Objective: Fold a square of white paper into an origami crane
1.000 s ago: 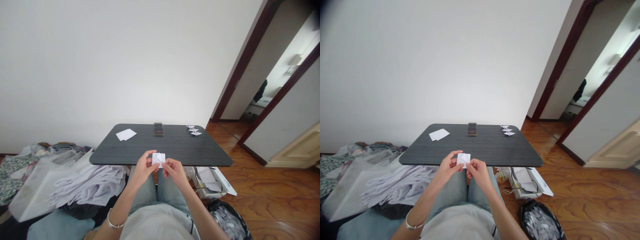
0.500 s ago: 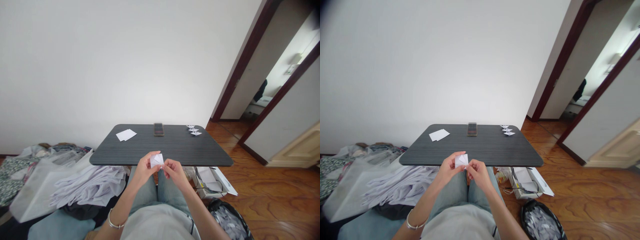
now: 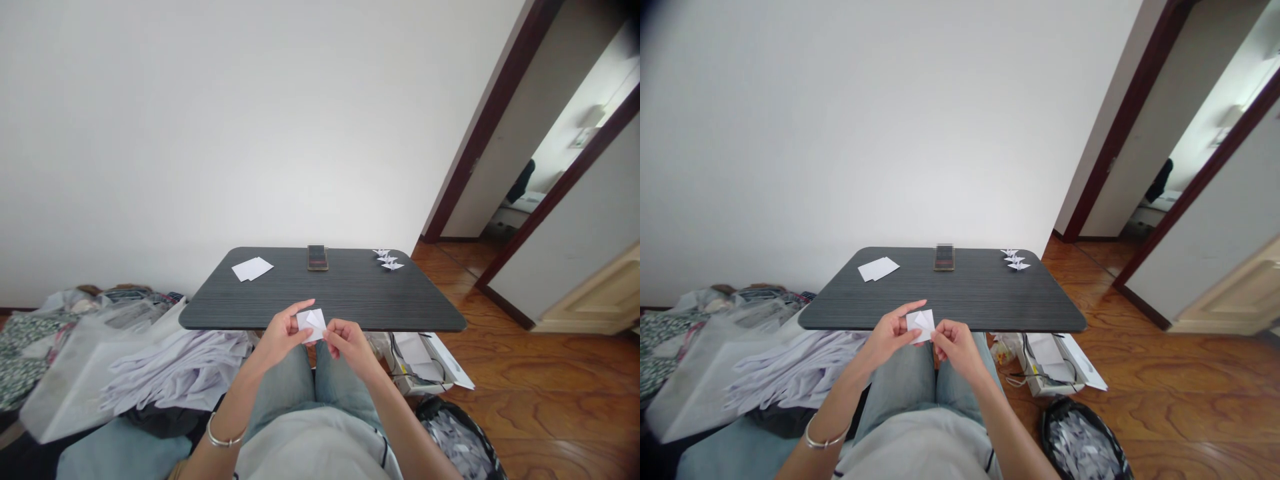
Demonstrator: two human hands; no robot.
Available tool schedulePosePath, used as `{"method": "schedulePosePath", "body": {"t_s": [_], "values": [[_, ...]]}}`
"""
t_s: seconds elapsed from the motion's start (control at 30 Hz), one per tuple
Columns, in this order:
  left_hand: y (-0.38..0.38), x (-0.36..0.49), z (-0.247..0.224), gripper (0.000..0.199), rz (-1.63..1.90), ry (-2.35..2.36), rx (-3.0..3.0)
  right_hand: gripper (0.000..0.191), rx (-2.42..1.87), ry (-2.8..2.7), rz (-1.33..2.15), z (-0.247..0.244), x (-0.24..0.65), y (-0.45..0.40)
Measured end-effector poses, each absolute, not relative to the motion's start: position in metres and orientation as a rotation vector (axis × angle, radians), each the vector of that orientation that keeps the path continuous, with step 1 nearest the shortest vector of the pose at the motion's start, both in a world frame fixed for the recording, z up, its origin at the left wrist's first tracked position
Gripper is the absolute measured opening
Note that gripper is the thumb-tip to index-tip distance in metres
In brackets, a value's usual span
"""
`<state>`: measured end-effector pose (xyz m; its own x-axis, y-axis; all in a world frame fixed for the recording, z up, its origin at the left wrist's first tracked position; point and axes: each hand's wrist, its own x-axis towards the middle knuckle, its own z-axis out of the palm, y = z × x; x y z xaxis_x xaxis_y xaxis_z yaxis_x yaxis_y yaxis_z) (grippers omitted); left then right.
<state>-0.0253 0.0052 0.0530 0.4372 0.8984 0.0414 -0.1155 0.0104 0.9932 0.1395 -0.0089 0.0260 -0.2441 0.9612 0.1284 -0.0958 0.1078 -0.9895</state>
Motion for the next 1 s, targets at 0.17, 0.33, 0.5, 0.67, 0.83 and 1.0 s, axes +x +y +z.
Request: {"method": "schedulePosePath", "body": {"t_s": [0.17, 0.33, 0.5, 0.67, 0.83, 1.0], "values": [[0.007, -0.032, 0.049, 0.069, 0.911, 0.802, 1.35, 0.027, -0.926, -1.391, 1.348, 0.024, 0.14, -0.008], [0.008, -0.036, 0.05, 0.068, 0.903, 0.814, 1.386, 0.028, -0.927, -1.378, 1.361, 0.024, 0.142, -0.007], [0.007, -0.039, 0.054, 0.067, 0.863, 0.776, 1.371, 0.029, -0.924, -1.369, 1.373, 0.024, 0.143, -0.006], [0.004, -0.044, 0.058, 0.069, 0.811, 0.744, 1.368, 0.028, -0.898, -1.359, 1.384, 0.025, 0.143, -0.006], [0.002, -0.048, 0.062, 0.069, 0.775, 0.698, 1.341, 0.029, -0.901, -1.365, 1.401, 0.025, 0.143, -0.005], [0.003, -0.042, 0.06, 0.073, 0.861, 0.719, 1.298, 0.029, -0.906, -1.365, 1.382, 0.025, 0.143, -0.005]]}}
